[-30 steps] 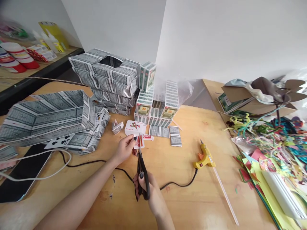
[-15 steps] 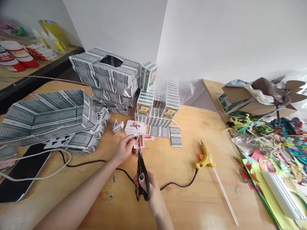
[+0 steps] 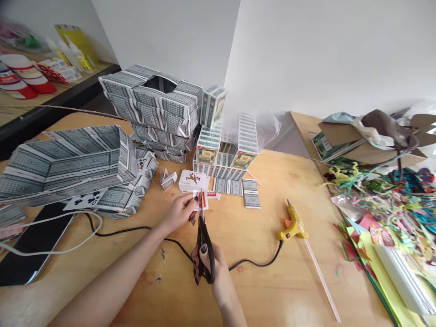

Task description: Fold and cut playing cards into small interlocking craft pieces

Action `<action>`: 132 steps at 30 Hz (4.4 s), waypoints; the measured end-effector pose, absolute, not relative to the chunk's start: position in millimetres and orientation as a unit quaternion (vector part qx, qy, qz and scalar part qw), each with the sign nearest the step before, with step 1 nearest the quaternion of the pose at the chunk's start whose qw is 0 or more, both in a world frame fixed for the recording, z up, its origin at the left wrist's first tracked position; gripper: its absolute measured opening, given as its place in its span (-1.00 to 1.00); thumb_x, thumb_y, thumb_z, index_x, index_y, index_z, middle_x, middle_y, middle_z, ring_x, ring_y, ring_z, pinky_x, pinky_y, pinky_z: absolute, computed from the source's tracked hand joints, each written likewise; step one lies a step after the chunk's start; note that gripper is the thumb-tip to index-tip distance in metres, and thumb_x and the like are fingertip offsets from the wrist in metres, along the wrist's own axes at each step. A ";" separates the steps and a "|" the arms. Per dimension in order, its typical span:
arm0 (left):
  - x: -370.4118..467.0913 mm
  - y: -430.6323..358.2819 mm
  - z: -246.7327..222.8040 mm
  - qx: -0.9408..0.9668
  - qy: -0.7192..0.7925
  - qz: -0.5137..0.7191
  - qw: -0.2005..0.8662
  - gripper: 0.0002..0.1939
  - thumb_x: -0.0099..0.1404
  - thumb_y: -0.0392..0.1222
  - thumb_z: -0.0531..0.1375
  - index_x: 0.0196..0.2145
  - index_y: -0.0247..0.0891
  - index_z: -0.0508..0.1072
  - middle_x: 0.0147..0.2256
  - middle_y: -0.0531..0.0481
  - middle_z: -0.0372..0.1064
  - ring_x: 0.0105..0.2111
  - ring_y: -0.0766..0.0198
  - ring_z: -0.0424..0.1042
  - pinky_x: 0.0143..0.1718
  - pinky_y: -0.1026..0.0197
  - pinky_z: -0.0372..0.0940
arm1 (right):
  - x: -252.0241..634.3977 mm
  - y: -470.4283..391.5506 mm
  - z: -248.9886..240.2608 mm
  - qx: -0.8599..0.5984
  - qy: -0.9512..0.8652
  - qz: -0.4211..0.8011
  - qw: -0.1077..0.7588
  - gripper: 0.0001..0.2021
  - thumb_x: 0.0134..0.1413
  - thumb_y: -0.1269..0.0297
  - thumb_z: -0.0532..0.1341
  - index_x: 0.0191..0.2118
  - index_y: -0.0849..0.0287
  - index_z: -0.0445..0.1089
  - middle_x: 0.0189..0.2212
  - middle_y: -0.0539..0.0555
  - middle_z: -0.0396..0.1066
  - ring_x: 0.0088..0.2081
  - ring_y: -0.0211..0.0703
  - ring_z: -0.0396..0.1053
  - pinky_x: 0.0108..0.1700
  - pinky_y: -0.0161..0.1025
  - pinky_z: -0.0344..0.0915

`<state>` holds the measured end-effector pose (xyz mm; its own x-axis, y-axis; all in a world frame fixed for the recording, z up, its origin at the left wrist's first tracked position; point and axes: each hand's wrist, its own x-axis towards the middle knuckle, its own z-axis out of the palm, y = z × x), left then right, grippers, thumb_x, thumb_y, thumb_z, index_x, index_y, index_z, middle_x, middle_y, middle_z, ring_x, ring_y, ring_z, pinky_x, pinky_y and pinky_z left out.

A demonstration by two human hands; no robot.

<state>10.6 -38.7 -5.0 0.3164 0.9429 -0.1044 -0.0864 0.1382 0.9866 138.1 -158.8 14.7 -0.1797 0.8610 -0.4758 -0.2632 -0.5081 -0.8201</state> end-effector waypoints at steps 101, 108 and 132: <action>18.5 -71.8 5.9 0.588 0.350 0.261 0.681 -0.61 0.19 -0.01 0.03 -0.67 -0.32 0.24 -0.72 0.09 0.13 -0.70 0.43 0.15 -0.66 0.36 0.05 | 156.1 -124.1 32.6 -0.651 -0.527 0.435 0.330 -0.82 -0.08 0.16 0.19 -0.47 0.17 0.42 -0.55 0.09 0.44 -0.50 -0.11 0.38 -0.44 -0.25 0.29; 13.7 -65.3 19.4 0.701 0.347 0.251 0.570 -0.62 0.22 -0.10 -0.01 -0.66 -0.31 0.31 -0.67 0.08 0.19 -0.62 0.41 0.17 -0.57 0.36 0.02 | 164.4 -111.6 33.8 -0.590 -0.589 0.480 0.272 -0.76 -0.03 0.32 0.08 -0.61 0.22 0.37 -0.65 0.04 0.37 -0.58 -0.24 0.29 -0.50 -0.35 0.20; -21.0 -68.1 25.3 0.639 0.533 0.266 0.487 -0.65 0.19 -0.02 0.00 -0.57 -0.30 0.38 -0.64 0.07 0.31 -0.63 0.38 0.26 -0.55 0.35 0.15 | 148.8 -80.9 2.4 -0.569 -0.500 0.481 0.441 -0.77 -0.10 0.15 0.19 -0.46 0.24 0.43 -0.60 0.02 0.34 -0.60 -0.28 0.17 -0.58 -0.35 0.09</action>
<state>-21.0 -68.1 25.3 0.2902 0.9400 -0.1795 0.4219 0.0427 0.9056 148.8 -80.9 2.4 0.0370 0.9937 -0.1055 0.1445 -0.1098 -0.9834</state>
